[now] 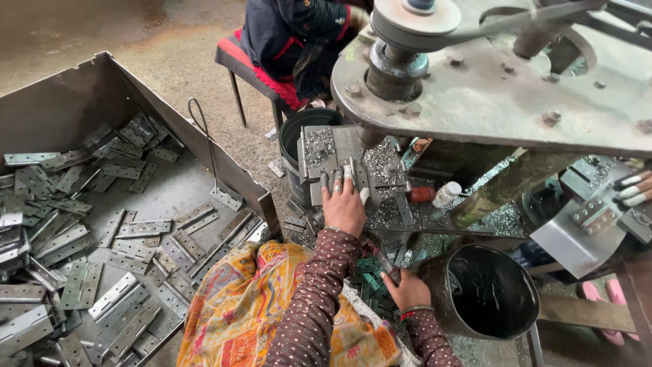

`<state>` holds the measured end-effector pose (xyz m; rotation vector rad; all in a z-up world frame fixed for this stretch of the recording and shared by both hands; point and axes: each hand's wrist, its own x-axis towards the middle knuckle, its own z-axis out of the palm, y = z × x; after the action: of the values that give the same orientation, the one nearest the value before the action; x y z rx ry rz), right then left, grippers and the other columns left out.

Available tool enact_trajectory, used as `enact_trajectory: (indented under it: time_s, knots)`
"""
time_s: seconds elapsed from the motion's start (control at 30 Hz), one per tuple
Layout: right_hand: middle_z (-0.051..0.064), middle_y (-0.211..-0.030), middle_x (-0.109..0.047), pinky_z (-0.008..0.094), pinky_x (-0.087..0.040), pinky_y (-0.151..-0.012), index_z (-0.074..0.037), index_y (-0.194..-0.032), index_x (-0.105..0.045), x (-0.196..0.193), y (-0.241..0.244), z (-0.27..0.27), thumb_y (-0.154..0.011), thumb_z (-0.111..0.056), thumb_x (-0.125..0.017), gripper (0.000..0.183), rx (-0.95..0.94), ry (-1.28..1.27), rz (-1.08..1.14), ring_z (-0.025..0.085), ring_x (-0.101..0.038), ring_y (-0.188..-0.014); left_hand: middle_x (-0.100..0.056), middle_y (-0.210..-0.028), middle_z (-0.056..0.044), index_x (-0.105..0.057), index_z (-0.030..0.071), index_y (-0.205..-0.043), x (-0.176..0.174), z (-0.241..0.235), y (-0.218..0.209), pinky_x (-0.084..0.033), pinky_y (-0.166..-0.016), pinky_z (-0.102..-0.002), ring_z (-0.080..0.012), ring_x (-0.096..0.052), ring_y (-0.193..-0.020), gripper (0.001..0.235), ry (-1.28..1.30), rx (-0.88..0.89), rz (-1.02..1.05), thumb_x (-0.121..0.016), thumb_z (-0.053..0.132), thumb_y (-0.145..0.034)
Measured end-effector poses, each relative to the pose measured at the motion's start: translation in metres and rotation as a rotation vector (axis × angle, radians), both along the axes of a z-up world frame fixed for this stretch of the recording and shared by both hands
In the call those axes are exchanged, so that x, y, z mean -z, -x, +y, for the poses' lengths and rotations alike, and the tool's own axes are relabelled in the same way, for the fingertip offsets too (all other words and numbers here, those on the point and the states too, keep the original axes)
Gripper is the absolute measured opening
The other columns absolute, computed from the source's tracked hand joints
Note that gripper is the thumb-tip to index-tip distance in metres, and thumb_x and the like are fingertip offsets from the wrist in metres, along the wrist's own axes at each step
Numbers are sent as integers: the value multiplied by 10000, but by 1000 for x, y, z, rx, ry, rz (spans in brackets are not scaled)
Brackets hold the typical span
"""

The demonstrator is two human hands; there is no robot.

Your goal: The person places metal hinge plates onto a drilling machine one by one, uses their hands to position them under the bit, and moves the finished plates into a bin.

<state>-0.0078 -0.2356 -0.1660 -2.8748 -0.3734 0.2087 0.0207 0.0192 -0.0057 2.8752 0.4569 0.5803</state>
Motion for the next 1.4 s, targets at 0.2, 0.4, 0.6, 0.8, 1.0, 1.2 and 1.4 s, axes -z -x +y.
enact_trajectory:
  time_s: [0.2,0.4,0.6,0.8,1.0,1.2,1.4]
  knots:
    - [200,-858,-750,484,-584,-727,-82,-950,-707,-28,-5,5,-844,-734,-580,672,5,37,181,390,-740,-807,-577,-1401,-143,-674,0,-1229,9,-2,3,-315,-1157,-552,-309,-517,-1326,390,6,13,10,-516,180,-922]
    - [189,-851,-751,495,-575,-780,-101,-948,-752,-89,-25,8,-826,-759,-592,688,-8,117,227,388,-729,-848,-554,-1413,-157,-668,-3,-1225,21,6,-33,-279,-1128,-573,-318,-499,-1319,389,24,-3,31,-494,141,-907]
    - [175,-795,-745,482,-596,-732,-103,-897,-698,-10,6,3,-833,-730,-558,646,49,-22,21,378,-745,-794,-576,-1401,-150,-704,20,-1167,12,10,-27,-290,-1178,-551,-317,-522,-1323,337,-15,-18,-2,-517,160,-924]
    - [189,-822,-743,500,-579,-750,-90,-897,-699,-32,-5,2,-837,-734,-585,656,31,48,215,395,-736,-820,-613,-1325,-129,-734,52,-1063,8,11,-15,-326,-1126,-576,-321,-536,-1298,260,71,29,-8,-541,153,-920]
    - [167,-809,-765,473,-598,-753,-119,-937,-725,-76,-20,3,-814,-723,-583,632,50,39,277,366,-761,-800,-590,-1388,-132,-747,72,-1057,10,25,-41,-270,-1199,-574,-259,-521,-1335,286,-74,3,-34,-525,159,-900]
    - [175,-811,-753,497,-583,-736,-127,-945,-728,-5,4,1,-822,-713,-573,618,61,-52,50,381,-734,-791,-588,-1386,-118,-746,66,-1053,3,27,-30,-268,-1171,-579,-294,-495,-1364,272,119,41,89,-509,152,-951]
    - [166,-873,-778,481,-591,-790,-106,-949,-757,-68,-23,4,-787,-737,-607,669,77,41,345,367,-753,-833,-626,-1326,-108,-762,59,-976,6,23,-12,-261,-1201,-591,-294,-521,-1345,255,84,91,-35,-526,148,-935]
